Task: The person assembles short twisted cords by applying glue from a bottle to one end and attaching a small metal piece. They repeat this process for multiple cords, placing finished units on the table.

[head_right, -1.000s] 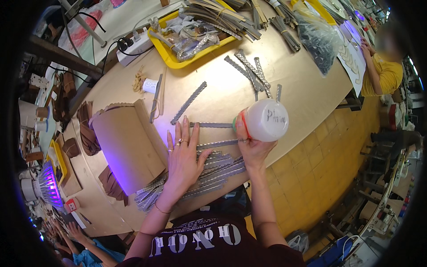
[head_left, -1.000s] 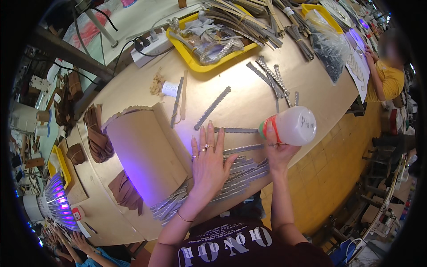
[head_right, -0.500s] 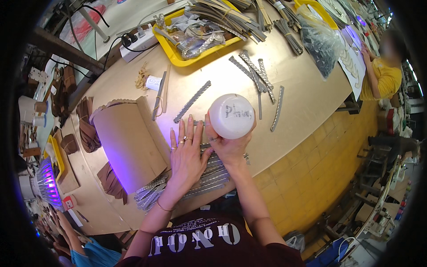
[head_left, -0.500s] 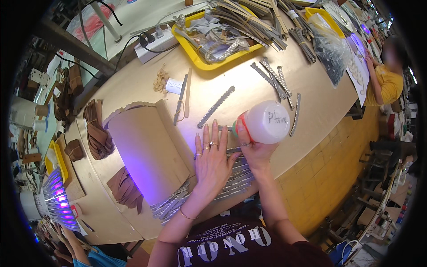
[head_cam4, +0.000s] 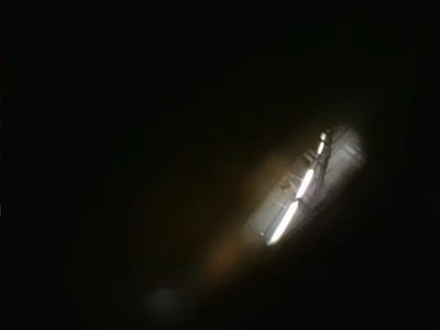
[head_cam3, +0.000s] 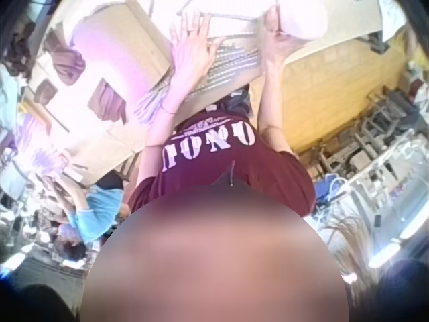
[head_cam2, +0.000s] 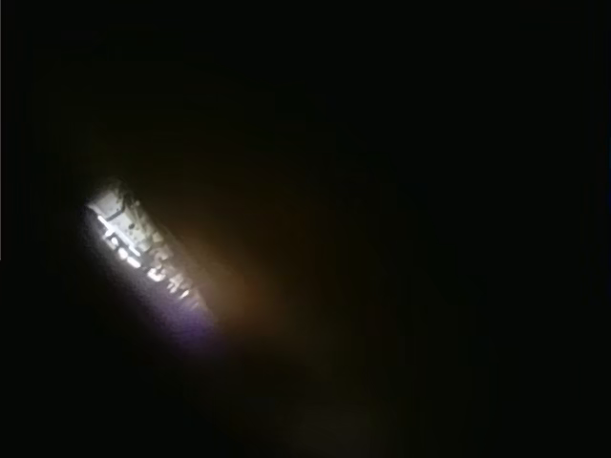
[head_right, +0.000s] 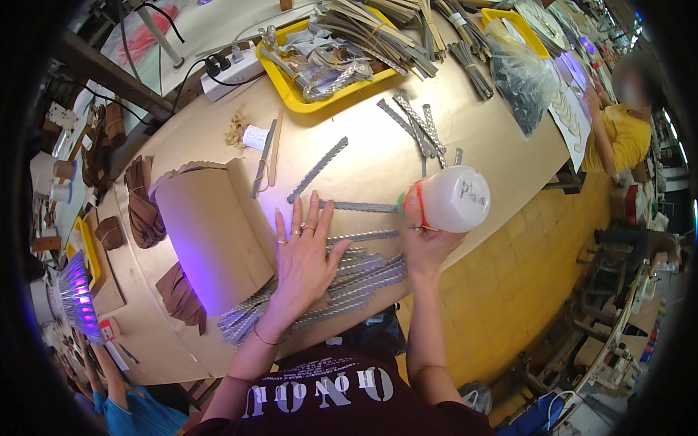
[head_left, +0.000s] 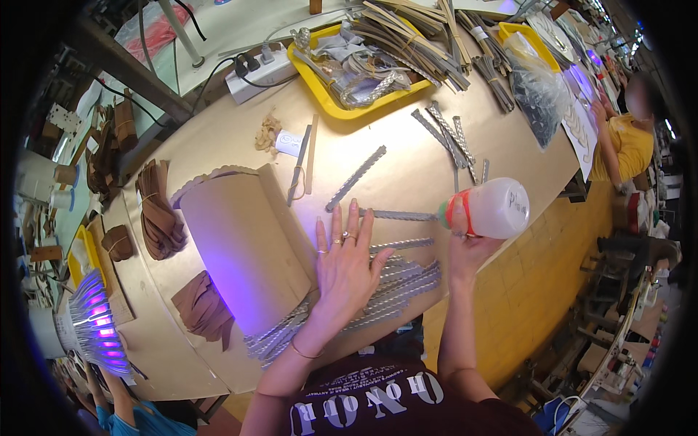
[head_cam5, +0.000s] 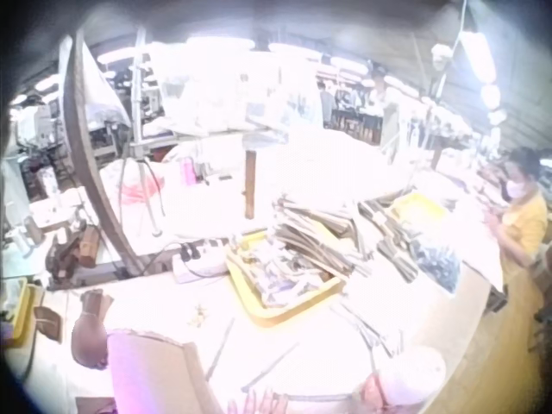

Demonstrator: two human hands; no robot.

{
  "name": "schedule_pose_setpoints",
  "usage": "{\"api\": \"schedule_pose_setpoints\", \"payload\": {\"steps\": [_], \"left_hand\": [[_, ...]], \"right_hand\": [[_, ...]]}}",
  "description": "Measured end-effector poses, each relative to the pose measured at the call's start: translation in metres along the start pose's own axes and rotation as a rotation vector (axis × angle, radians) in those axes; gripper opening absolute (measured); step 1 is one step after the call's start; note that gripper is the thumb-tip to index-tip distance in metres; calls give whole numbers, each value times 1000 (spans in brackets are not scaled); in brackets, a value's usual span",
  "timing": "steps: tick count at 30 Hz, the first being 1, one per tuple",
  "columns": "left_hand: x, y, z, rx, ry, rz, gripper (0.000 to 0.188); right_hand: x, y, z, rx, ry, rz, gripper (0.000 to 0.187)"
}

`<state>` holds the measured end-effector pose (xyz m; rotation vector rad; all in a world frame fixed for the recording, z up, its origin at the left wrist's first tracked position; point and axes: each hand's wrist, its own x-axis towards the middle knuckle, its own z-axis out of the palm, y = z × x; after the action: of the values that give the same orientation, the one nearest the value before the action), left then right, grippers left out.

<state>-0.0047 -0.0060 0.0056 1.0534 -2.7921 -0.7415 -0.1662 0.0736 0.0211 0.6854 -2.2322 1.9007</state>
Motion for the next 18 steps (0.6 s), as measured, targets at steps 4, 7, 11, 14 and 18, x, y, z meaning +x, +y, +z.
{"api": "schedule_pose_setpoints", "payload": {"steps": [4, 7, 11, 14, 18], "left_hand": [[-1, -3, -1, -103, 19, -5, 67], [-3, -7, -1, -151, 94, -10, 68], [-5, -9, 1, -85, 73, -8, 70], [-3, -8, 4, -61, 81, -2, 73], [-4, -9, 2, -45, 62, -1, 74]], "right_hand": [[-12, -8, 21, 7, -94, -49, 28], [-18, -11, 34, 10, -164, -17, 29], [-22, -12, 44, 40, -169, -3, 30], [-25, -10, 46, -64, -193, -90, 31], [-29, -4, 60, -91, -293, -176, 35]]}}
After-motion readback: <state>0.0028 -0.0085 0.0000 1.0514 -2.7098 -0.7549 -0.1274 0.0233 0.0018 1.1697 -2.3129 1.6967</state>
